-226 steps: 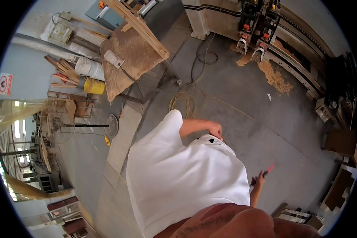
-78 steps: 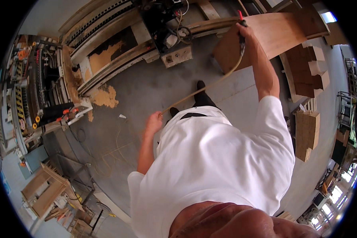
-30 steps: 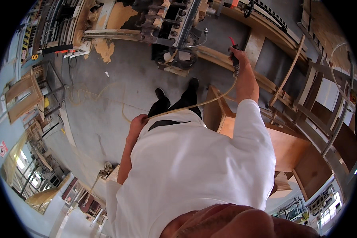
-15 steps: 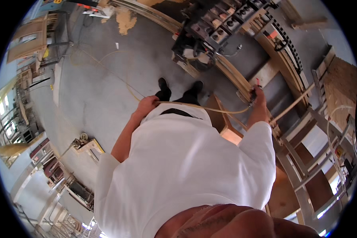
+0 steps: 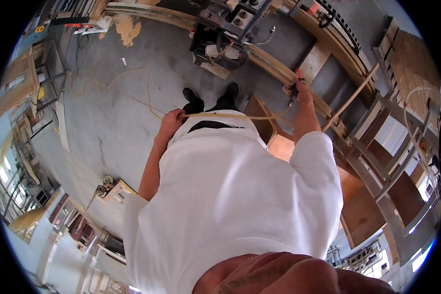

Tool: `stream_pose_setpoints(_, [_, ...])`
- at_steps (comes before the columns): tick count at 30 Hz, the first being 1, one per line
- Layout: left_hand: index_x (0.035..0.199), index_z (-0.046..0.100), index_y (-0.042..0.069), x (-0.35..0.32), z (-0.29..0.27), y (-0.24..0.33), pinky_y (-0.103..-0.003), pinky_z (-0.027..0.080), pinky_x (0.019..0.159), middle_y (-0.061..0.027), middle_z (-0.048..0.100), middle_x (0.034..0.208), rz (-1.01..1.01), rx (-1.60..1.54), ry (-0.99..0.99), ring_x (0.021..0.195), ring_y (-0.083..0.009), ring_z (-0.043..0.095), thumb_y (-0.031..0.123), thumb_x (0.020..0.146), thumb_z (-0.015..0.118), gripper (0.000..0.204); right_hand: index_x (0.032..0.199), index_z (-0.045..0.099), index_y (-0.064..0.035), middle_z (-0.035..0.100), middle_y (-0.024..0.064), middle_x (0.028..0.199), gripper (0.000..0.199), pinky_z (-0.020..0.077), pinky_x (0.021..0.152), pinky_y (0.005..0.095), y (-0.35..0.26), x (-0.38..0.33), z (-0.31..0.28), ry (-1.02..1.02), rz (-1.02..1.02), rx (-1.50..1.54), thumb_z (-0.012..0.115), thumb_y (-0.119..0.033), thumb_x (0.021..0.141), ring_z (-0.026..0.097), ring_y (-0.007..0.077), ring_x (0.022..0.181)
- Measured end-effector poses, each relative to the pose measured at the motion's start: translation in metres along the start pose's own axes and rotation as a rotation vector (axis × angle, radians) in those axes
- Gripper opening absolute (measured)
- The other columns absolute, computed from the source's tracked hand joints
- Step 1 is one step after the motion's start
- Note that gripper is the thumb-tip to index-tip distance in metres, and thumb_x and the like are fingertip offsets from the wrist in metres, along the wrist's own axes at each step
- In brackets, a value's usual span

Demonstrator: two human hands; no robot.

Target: The person moves a wooden board and places it aside, then picks up a flexible hose and connects it to a machine. They use a red air blow gun to clear sawdust from the machine and surrounding floor area, then wipe a nearby surface with a white cloth.

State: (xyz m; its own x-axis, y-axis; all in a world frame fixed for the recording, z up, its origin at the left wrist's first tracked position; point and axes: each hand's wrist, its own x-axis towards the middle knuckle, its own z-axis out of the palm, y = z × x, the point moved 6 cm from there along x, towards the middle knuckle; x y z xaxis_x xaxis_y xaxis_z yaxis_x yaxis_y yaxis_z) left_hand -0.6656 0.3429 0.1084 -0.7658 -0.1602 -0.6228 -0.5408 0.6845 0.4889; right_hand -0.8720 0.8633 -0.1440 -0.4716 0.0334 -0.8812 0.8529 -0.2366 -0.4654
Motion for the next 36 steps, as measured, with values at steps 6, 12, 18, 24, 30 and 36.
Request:
stream_pose_setpoints(6, [0.097,0.063,0.005,-0.008,0.017,0.002,-0.04,0.048,0.074,-0.0175,0.065,0.09,-0.011,-0.074,-0.123,0.084,-0.0343,0.062,0.019,0.083,0.059,0.021,0.092,0.05,-0.0062,0.054,0.0094,0.065,0.025,0.0469,0.039,0.0347,0.046,-0.073,-0.118,0.234,-0.041,0.043,0.06,-0.028,0.087,0.056,0.0229,0.049])
stream_pose_setpoints(12, [0.097,0.064,0.004,0.0,0.016,0.01,-0.041,0.048,0.076,-0.0174,0.065,0.091,0.021,0.082,-0.108,0.086,-0.0344,0.061,0.021,0.083,0.058,0.022,0.084,0.051,-0.0074,0.054,0.0079,0.063,0.029,0.0453,0.04,0.0321,0.055,-0.065,-0.054,0.052,0.079,-0.067,0.061,-0.034,0.086,0.056,0.0215,0.049])
stream_pose_setpoints(18, [0.096,0.063,0.004,0.001,0.013,0.012,-0.041,0.048,0.076,-0.0184,0.064,0.091,-0.01,0.103,-0.111,0.087,-0.0355,0.061,0.021,0.083,0.058,0.022,0.083,0.051,-0.008,0.055,0.0073,0.063,0.024,0.0432,0.039,0.0311,0.026,-0.024,0.046,-0.201,0.005,-0.197,0.057,-0.03,0.09,0.056,0.021,0.049])
stream_pose_setpoints(24, [0.095,0.063,0.003,-0.007,0.008,0.013,-0.042,0.047,0.075,-0.0189,0.064,0.09,-0.031,0.03,-0.051,0.086,-0.0364,0.06,0.02,0.083,0.057,0.021,0.084,0.052,-0.0082,0.055,0.0068,0.064,0.023,0.0439,0.041,0.0288,0.011,-0.026,0.134,-0.363,-0.037,-0.135,0.057,-0.029,0.09,0.057,0.0196,0.052])
stream_pose_setpoints(30, [0.094,0.063,0.003,-0.004,0.007,0.001,-0.043,0.047,0.074,-0.0203,0.064,0.088,-0.023,0.014,-0.024,0.085,-0.0372,0.061,0.018,0.081,0.056,0.02,0.083,0.053,-0.0089,0.057,0.0072,0.066,0.026,0.046,0.043,0.0282,0.015,-0.026,0.147,-0.423,-0.1,-0.089,0.059,-0.034,0.088,0.059,0.0184,0.056])
stream_pose_setpoints(36, [0.093,0.064,0.003,0.006,0.015,-0.005,-0.043,0.048,0.074,-0.0204,0.064,0.089,0.004,-0.018,-0.048,0.084,-0.0372,0.061,0.019,0.081,0.055,0.022,0.081,0.055,-0.0078,0.058,0.0069,0.065,0.032,0.0459,0.044,0.0284,-0.003,-0.047,0.153,-0.32,-0.083,-0.01,0.059,-0.039,0.087,0.059,0.0191,0.055])
